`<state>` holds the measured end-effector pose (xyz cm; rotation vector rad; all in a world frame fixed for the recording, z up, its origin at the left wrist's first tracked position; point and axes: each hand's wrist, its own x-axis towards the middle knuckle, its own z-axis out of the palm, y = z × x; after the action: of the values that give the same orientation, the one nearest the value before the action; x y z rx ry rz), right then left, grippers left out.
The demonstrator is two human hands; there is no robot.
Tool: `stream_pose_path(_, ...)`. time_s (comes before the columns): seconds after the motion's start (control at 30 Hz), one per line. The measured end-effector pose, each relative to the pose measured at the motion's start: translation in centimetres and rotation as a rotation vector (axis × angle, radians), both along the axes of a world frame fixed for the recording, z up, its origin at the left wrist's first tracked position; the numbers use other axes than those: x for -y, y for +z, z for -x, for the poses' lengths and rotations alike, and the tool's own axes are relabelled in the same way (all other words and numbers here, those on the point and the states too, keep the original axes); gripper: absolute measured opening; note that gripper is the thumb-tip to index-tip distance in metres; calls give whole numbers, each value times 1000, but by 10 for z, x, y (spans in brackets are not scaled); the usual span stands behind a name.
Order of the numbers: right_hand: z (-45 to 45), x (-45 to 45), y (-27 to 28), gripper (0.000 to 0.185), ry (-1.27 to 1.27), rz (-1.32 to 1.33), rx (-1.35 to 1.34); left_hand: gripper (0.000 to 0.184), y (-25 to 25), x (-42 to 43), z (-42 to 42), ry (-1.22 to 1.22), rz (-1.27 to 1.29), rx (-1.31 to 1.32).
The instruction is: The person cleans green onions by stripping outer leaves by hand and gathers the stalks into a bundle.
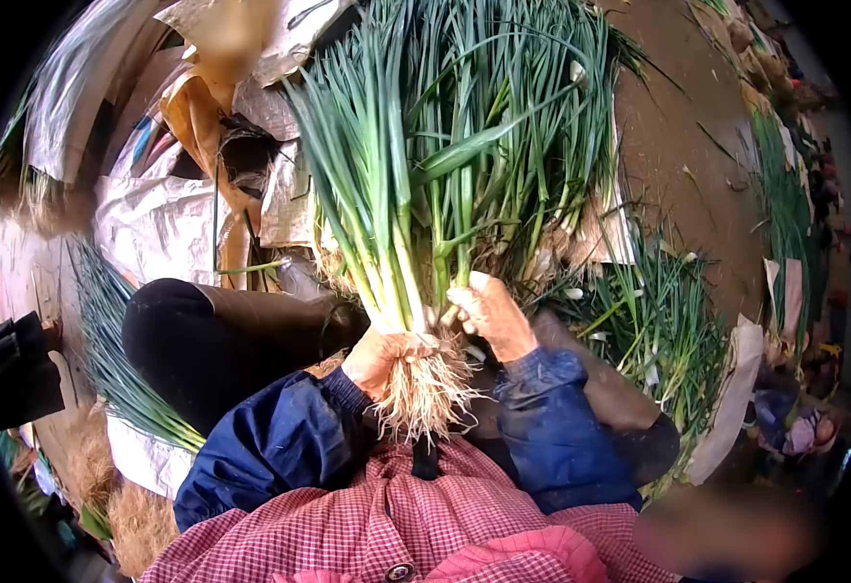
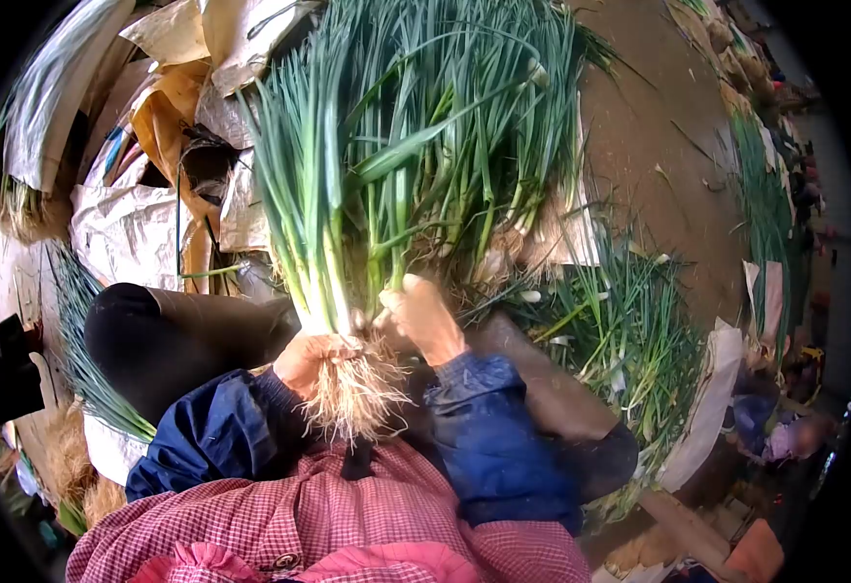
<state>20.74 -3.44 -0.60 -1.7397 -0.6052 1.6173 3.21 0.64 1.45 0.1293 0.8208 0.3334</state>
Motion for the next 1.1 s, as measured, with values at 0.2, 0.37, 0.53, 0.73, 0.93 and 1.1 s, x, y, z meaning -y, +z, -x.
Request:
stream_pose_path(0.2,-4,-26,-23,34,530,-375,1285,29,-13,7,-8,67,-135,-90)
stream_pose_path(0.37,6,10,16,27,373,-703,1195,29,-16,14,-10,63,-134,-135)
stream_pose_path(0.53,27,31,-1,35,144,-805,1240,25,-18,10,-7,46,-218,-139)
stream_pose_path(0.73,-4,49,79,20,-746,-578,820,26,-32,10,-2,71,-233,-60)
stream_pose_path(0.93,-14,-1,4,19,-403,-356,-185,38,17,10,17,-29,-189,151)
stream_pose_path(1.1,-1,-25,-4,16,-616,-449,-375,39,10,0,26,-58,-349,47)
